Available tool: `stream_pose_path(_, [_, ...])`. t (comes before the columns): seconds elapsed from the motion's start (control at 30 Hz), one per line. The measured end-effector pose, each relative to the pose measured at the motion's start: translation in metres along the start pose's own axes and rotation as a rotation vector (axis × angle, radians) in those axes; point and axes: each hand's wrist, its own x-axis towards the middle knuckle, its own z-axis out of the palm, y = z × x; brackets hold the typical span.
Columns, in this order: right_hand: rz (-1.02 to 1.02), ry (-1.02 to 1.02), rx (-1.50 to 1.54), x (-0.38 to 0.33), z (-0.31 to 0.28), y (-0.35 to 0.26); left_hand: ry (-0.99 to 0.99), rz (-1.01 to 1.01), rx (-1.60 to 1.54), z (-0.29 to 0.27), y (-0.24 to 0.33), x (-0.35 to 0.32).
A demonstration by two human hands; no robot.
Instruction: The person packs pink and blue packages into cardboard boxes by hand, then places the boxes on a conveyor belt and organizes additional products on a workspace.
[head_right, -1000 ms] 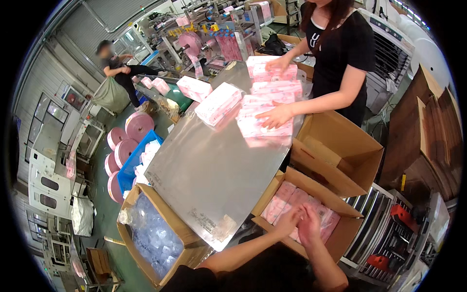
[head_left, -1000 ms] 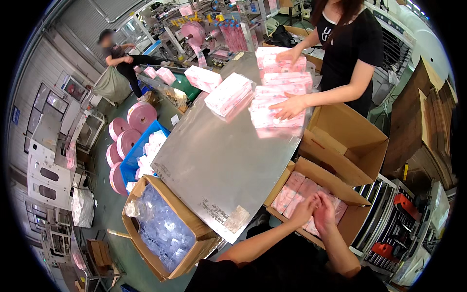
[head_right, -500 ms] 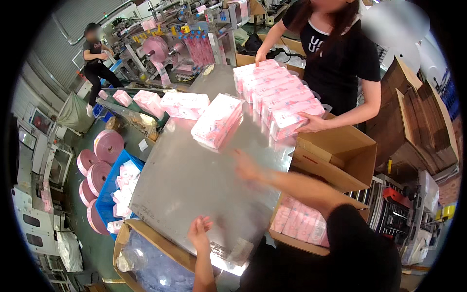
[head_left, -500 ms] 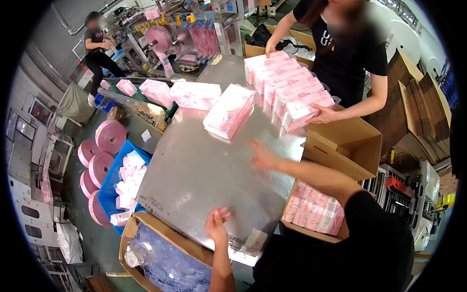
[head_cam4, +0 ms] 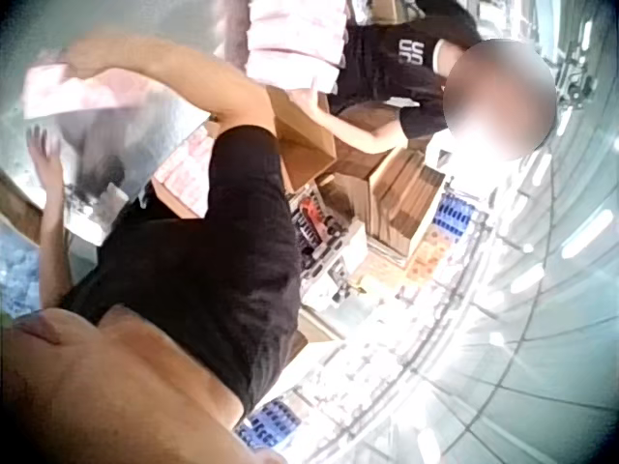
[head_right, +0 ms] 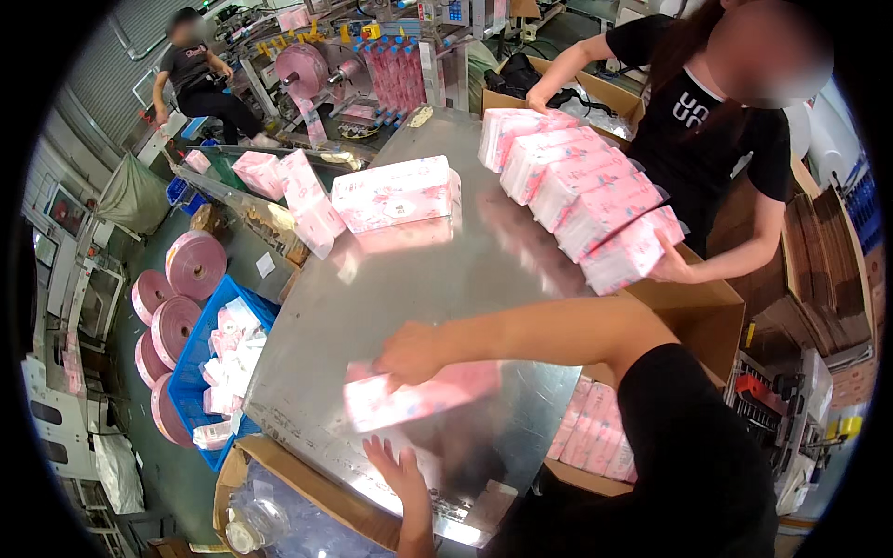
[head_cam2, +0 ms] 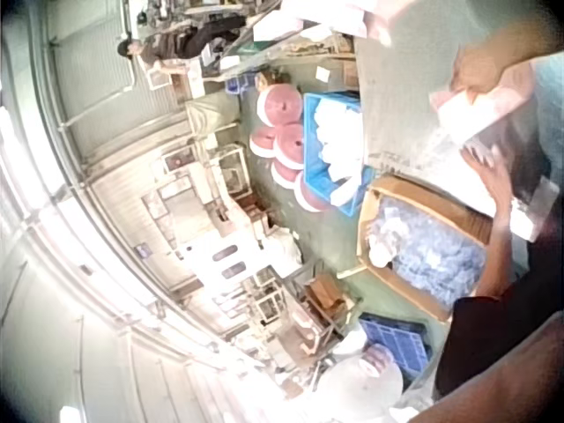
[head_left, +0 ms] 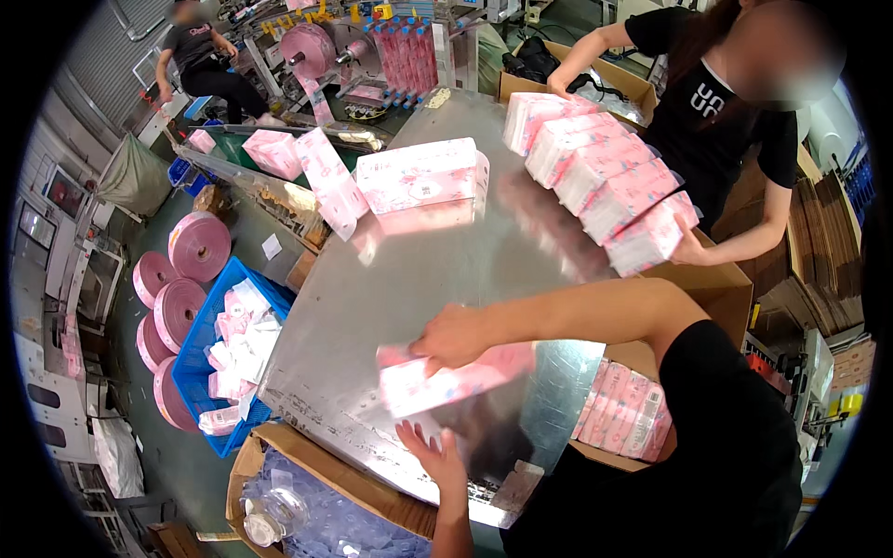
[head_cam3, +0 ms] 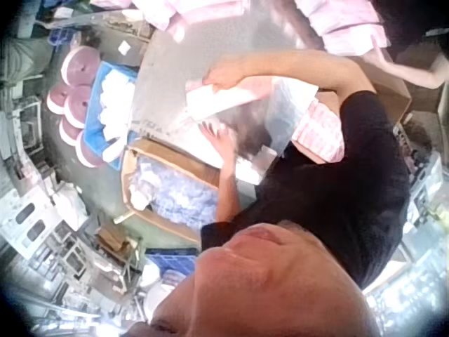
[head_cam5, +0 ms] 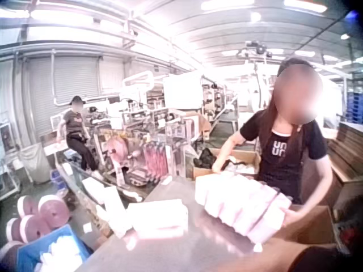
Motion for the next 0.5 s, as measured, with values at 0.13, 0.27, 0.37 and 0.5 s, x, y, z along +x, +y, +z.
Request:
stream_pose_path(0.13, [0.101, 0.503, 0.215, 0.048, -0.007, 0.082, 0.146, 0.012, -0.395, 0.06, 0.036, 0.057])
stream_pose_path(0.27, [0.547, 0.446, -0.349, 0.029, -0.099, 0.2, 0.164, 0.057, -0.48, 0.028, 0.014, 0.095])
stream_pose_path(0.37, [0.608, 0.328, -0.487, 0.0, -0.094, 0.252, 0.189, 0.015, -0.459, -0.02, 0.021, 0.144])
stream_pose_path(0.5, [0.653, 0.144, -0.517, -0.006, -0.11, 0.213, -0.038, 0.019, -0.343, -0.119, 0.056, 0.239])
